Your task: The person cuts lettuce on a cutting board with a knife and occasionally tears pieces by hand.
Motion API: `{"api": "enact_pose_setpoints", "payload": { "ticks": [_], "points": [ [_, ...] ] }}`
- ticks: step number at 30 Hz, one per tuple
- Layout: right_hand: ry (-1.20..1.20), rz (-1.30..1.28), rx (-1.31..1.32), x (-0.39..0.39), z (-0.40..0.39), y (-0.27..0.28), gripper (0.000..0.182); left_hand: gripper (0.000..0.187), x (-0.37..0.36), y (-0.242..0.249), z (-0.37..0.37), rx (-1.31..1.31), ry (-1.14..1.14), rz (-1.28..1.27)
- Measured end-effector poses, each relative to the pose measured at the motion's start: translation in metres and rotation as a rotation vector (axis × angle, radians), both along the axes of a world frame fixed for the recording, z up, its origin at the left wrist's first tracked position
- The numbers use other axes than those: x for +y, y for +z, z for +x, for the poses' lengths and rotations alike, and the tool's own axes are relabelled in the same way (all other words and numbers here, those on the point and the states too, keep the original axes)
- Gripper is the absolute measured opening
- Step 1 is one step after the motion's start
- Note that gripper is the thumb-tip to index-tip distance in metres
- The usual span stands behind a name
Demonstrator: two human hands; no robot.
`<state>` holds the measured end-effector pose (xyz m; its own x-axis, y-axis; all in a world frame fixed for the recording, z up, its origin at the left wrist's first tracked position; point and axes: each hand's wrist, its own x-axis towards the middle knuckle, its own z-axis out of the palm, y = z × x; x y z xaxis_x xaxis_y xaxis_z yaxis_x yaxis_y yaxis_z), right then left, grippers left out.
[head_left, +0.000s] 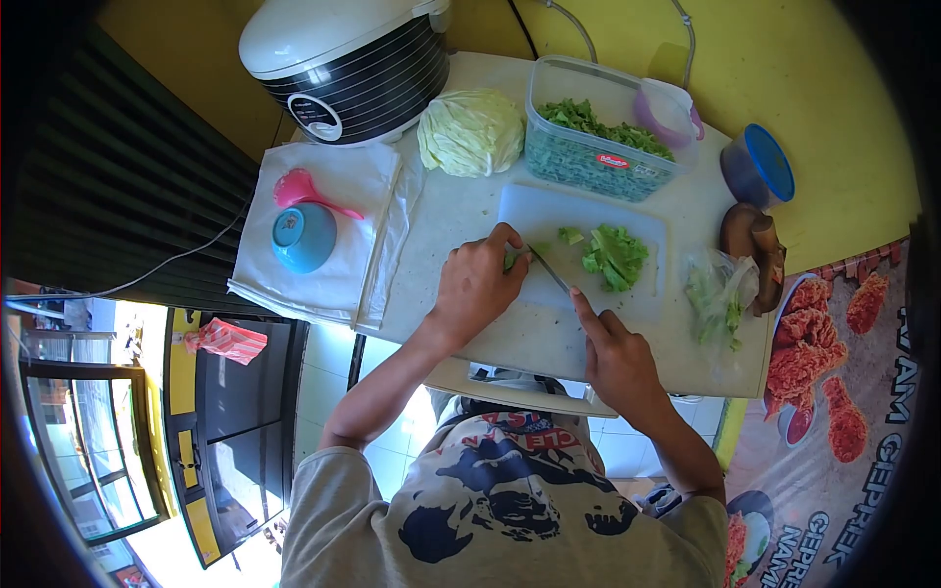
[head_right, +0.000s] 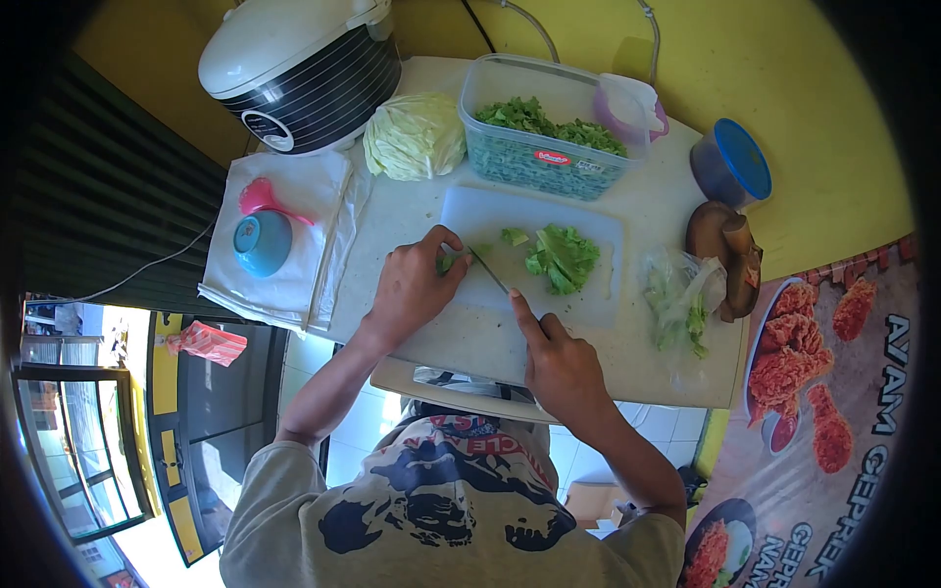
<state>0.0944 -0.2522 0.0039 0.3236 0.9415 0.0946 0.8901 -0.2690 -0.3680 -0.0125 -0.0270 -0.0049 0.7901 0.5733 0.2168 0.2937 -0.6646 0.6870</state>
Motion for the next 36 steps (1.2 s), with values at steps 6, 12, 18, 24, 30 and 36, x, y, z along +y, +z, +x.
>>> {"api": "enact_pose_setpoints", "payload": {
  "ticks": [6,12,18,24,30,36],
  "points": [
    [-0.050,0.054,-0.018,0.004,-0.005,-0.005,0.072,0.039,0.004,0.018,-0.006,0.112,-0.034,-0.160],
    [-0.021,0.132,0.096,-0.001,-0.010,-0.002,0.071,0.037,0.009,0.024,-0.013,0.108,-0.059,-0.233],
    [-0.017,0.071,0.026,-0.002,-0.012,-0.009,0.072,0.020,0.010,0.012,-0.012,-0.003,-0.032,-0.145],
    [-0.027,0.073,0.020,0.001,-0.014,-0.001,0.072,0.016,0.007,0.010,-0.010,0.021,-0.003,-0.053],
    [0.010,0.052,0.031,0.001,-0.015,0.000,0.072,0.015,0.007,0.006,-0.010,-0.007,0.011,-0.076],
    [0.018,0.034,0.003,0.009,-0.014,-0.002,0.072,0.014,0.008,0.002,-0.010,-0.035,0.018,-0.077]
  ]
}}
